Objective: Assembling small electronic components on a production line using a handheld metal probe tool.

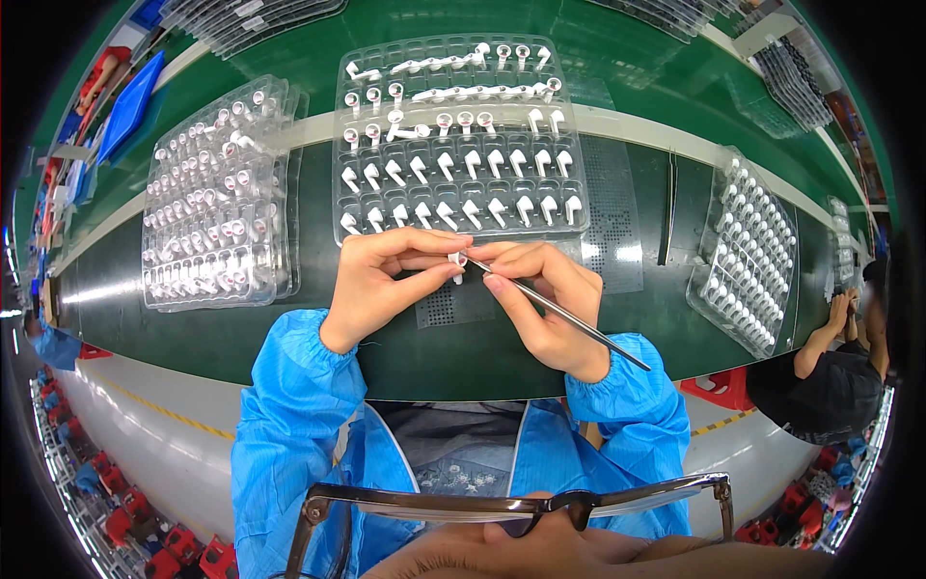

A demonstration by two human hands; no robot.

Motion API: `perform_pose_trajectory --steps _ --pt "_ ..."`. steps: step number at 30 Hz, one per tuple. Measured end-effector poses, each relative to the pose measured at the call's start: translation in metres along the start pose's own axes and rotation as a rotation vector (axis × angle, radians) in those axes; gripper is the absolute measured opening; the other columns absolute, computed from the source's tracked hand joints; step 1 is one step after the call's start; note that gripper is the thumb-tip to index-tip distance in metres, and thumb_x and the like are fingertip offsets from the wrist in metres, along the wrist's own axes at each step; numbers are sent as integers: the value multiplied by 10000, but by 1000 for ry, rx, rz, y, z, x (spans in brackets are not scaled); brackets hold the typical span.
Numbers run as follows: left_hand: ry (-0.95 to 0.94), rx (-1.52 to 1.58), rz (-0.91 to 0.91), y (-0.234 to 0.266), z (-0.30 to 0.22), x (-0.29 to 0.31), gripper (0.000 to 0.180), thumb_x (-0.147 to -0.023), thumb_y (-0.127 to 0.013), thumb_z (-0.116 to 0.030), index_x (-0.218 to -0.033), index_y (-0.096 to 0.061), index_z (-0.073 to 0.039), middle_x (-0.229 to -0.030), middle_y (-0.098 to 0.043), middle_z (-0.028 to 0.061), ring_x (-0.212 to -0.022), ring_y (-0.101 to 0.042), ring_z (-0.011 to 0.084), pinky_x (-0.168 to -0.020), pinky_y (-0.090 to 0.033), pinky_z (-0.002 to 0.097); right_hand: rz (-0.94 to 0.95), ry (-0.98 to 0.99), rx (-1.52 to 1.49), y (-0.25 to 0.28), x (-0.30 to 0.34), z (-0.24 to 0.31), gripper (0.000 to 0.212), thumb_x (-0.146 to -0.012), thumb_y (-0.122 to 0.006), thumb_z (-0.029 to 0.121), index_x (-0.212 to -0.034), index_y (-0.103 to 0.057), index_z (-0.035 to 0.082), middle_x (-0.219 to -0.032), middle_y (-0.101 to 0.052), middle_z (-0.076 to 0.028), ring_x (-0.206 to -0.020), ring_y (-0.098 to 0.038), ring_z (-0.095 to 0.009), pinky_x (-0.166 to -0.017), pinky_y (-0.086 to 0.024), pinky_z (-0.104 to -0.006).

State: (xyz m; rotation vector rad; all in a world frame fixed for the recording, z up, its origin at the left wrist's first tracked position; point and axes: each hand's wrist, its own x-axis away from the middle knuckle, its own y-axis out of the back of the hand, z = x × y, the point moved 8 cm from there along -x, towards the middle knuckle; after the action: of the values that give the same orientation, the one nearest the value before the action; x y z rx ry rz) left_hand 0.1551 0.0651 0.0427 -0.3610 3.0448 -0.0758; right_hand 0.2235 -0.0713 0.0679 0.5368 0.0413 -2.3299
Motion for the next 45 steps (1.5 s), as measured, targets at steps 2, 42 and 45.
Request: perform_pose_trajectory --steps 2,42,45 --pt "1 1 -2 0 0 0 216 -784 -615 116 -998 -627 90 -1068 -623 196 -981 -624 226 -875 -528 300 8 4 8 0 0 1 95 -754 -656 -62 -811 -588 -30 -886 -668 -170 -883 -671 -251 -733 -528 -297" --pt "140 -261 33 9 12 1 200 -840 -566 -8 -1023 -613 57 -939 -654 111 -865 -646 155 -781 -548 293 198 -621 -170 -30 21 -72 111 -855 -621 74 -852 -572 -25 -807 -675 -124 -781 -667 -153 -693 -529 -237" --pt "140 -263 40 8 13 0 200 -842 -563 -7 -1024 -612 58 -940 -654 112 -862 -646 154 -780 -547 290 196 -619 -143 -29 22 -72 119 -853 -627 85 -860 -579 -23 -804 -677 -122 -774 -668 -149 -686 -527 -238"
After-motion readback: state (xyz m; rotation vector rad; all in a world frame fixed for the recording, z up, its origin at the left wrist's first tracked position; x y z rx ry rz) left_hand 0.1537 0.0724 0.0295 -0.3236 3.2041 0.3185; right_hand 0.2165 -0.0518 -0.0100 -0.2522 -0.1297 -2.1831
